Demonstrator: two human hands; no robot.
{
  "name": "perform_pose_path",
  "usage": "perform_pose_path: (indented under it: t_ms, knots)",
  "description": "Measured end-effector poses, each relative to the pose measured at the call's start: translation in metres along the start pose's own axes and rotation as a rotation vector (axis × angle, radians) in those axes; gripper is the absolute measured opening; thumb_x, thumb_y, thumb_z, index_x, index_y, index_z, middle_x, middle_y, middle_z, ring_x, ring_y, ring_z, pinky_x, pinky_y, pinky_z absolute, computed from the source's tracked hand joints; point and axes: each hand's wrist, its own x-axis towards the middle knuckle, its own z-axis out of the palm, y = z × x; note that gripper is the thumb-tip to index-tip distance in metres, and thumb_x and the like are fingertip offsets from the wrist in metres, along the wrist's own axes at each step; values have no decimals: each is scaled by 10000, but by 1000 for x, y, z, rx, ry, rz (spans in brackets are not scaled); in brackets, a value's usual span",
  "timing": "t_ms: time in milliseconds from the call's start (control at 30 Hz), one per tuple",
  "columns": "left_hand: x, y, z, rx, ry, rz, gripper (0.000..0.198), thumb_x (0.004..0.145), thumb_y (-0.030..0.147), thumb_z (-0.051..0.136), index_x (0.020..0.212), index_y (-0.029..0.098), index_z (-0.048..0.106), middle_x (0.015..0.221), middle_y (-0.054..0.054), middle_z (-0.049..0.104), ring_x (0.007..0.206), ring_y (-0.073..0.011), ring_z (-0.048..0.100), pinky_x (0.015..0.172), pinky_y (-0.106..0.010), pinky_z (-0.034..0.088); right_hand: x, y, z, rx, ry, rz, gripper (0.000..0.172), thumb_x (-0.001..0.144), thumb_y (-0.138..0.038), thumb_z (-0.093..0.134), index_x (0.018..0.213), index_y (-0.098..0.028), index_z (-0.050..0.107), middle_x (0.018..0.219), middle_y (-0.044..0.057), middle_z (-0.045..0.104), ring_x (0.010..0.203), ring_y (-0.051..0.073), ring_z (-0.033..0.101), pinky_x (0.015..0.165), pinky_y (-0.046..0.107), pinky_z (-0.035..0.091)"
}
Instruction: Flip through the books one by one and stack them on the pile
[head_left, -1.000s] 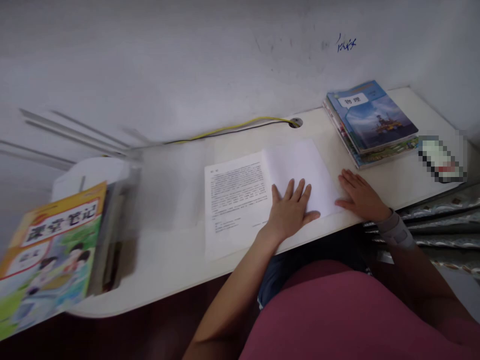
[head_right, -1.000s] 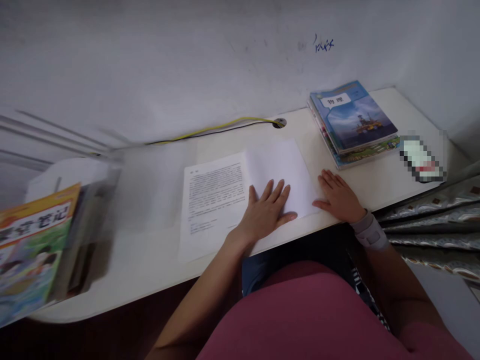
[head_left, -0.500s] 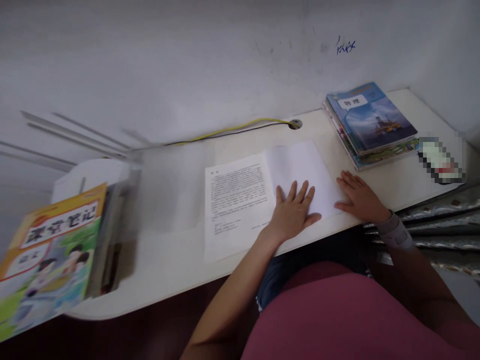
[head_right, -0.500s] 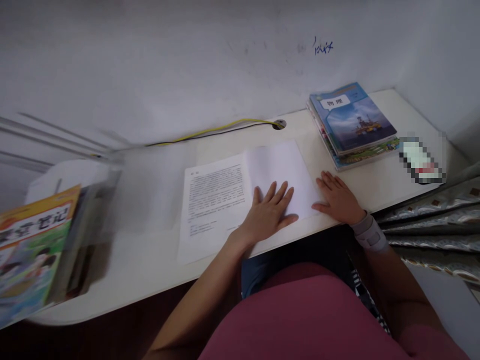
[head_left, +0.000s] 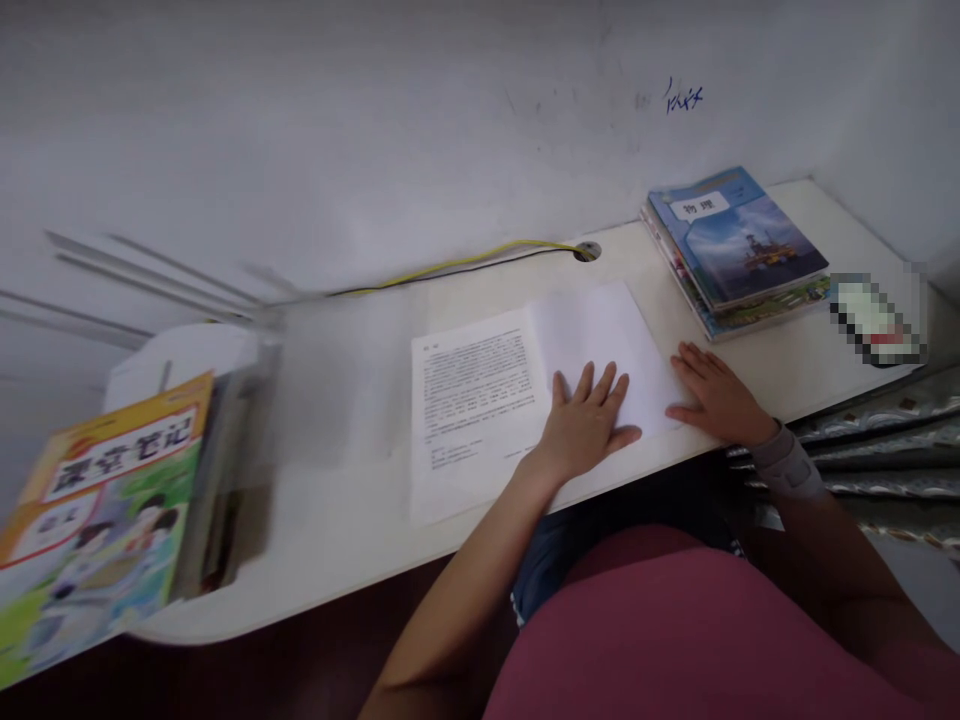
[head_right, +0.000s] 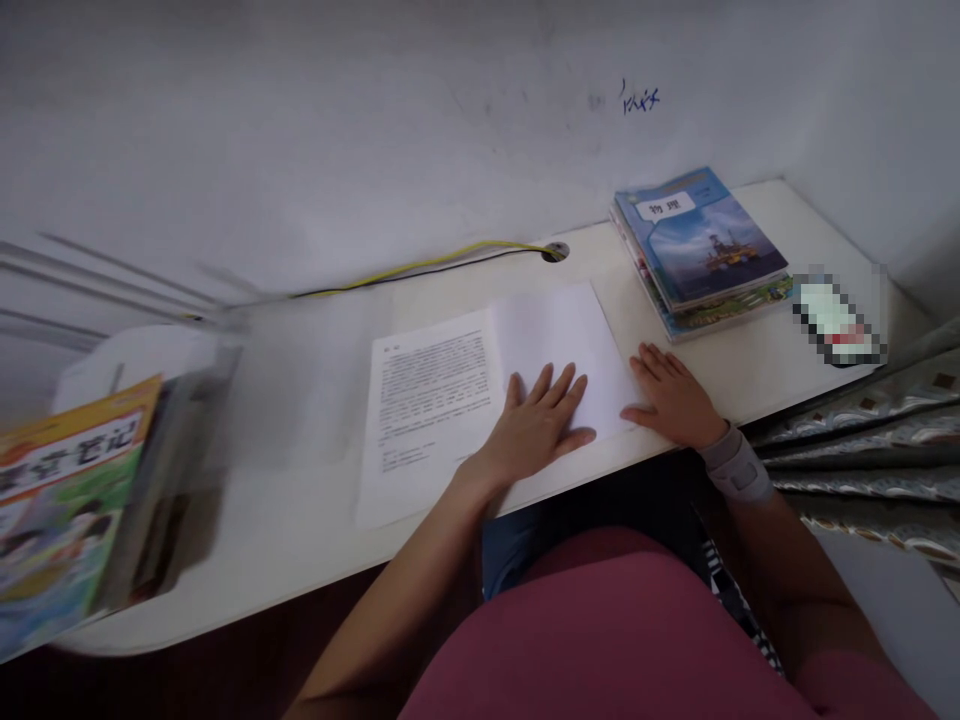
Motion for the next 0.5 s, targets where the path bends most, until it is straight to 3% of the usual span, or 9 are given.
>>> perform_pose_path:
  t_ms: [500]
  knots:
    - [9,1,-3,-22,-19,25,781,924,636,322,1531,178,145,1592,-134,137,1455,-388,89,1106,-674,133,1,-2,-2,0,-16,13,815,891,-687,315,1412,-66,387,1502,246,345,1420,314,284,1113,518,293]
